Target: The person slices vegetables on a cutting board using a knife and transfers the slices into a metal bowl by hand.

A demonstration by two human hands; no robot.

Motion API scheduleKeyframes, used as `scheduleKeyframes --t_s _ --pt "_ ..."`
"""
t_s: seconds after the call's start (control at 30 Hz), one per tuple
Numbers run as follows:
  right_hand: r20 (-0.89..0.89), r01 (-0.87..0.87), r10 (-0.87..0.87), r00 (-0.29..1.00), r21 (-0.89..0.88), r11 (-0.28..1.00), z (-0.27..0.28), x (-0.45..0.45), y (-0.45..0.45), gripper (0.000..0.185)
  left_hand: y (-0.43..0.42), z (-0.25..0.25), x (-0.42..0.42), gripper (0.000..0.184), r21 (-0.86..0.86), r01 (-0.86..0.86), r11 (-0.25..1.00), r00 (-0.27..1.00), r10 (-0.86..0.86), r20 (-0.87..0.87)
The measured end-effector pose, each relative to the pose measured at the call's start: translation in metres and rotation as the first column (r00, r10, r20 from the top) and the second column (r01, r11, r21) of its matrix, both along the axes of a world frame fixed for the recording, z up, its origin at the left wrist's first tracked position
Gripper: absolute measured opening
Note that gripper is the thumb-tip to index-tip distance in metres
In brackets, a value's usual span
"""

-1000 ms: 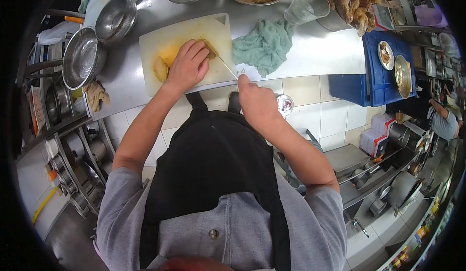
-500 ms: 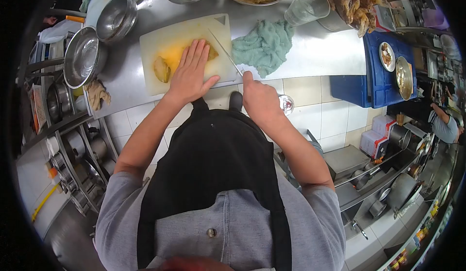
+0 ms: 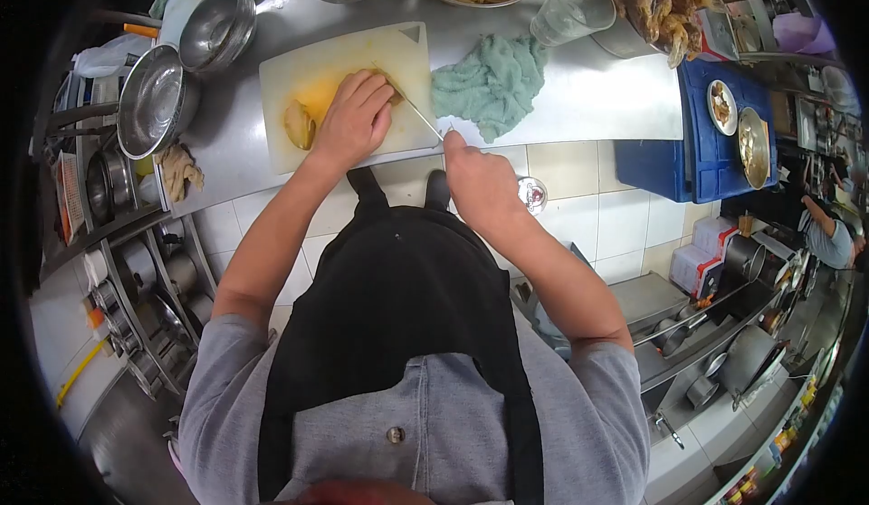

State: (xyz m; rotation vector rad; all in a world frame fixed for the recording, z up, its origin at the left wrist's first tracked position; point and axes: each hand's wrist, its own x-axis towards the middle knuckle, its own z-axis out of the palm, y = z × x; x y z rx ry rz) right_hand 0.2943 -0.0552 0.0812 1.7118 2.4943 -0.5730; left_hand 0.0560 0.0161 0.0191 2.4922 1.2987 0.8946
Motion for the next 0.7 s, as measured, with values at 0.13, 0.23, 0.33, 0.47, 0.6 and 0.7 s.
scheduleKeyframes --t_s 0.13,0.23,0.33,0.47,0.6,0.7 --pt "0.031 -0.016 0.016 0.999 -0.006 1.0 -0.006 -0.005 0.009 0.025 -0.003 -0.002 0.001 0.028 -0.009 -0.008 1.0 1.0 0.008 0.006" --pt "0.018 -0.017 0.017 1.0 0.026 1.0 -0.014 -0.018 0.028 0.026 -0.001 -0.004 0.002 0.026 0.022 -0.007 1.0 1.0 0.006 0.016" --pt "0.027 0.02 -0.019 0.999 -0.027 0.999 -0.015 -0.01 0.017 0.019 0.0 -0.004 0.002 0.024 0.047 -0.005 0.999 1.0 0.004 0.024" --pt "0.059 -0.021 0.024 0.998 -0.045 0.999 0.002 0.026 -0.02 0.026 0.0 -0.002 0.0 0.025 -0.002 0.012 1.0 1.0 -0.012 0.015" --pt "0.159 -0.014 0.034 0.987 -0.128 0.992 0.019 0.028 -0.018 0.027 -0.001 -0.003 0.001 0.024 0.003 -0.003 1.0 0.999 0.003 0.035" --pt "0.091 -0.017 0.02 0.996 -0.04 0.999 0.01 0.01 0.001 0.026 0.0 -0.003 0.0 0.024 0.012 0.002 1.0 1.0 -0.003 0.017"
